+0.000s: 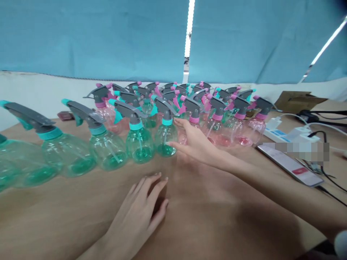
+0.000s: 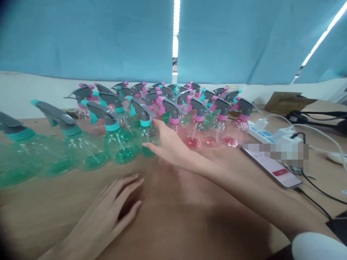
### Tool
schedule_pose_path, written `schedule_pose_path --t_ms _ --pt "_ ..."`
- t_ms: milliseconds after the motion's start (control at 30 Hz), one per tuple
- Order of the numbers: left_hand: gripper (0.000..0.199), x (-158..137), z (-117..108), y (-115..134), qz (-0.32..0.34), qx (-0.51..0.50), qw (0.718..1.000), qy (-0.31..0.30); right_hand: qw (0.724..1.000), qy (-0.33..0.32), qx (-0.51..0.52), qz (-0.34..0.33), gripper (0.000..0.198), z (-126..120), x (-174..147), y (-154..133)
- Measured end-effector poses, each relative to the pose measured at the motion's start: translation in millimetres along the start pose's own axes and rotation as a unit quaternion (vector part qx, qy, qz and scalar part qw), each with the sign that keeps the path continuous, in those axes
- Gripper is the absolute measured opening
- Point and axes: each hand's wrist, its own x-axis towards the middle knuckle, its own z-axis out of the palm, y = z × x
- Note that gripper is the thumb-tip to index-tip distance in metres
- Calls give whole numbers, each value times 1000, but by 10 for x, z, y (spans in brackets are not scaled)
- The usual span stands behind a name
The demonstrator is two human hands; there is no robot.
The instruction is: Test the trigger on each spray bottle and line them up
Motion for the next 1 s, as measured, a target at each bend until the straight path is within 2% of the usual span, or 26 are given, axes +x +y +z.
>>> schedule_pose_path --t_ms 133,267,333,433,700,767,867,1000 --pt "34 0 6 -12 -11 -2 1000 -5 1000 10 28 -1 45 -246 -154 19" --pt "32 28 4 5 -10 1 1000 2 997 58 2 49 20 -456 -261 172" --pt "32 46 1 21 -13 -1 1000 -7 994 84 -14 72 22 -522 -284 278" --pt "32 73 2 43 -15 -11 1000 -15 989 101 -46 97 37 -554 -267 396" --pt "29 169 16 120 -26 -46 999 -8 985 79 -90 121 73 -369 31 443" --pt "28 209 9 157 -36 -62 997 -4 984 71 -104 126 66 -327 96 467" --pt "27 276 -3 226 -65 -96 993 -7 982 62 -123 127 44 -307 128 485" --pt "26 381 14 321 -103 -158 982 -8 981 60 -136 127 43 -364 41 433"
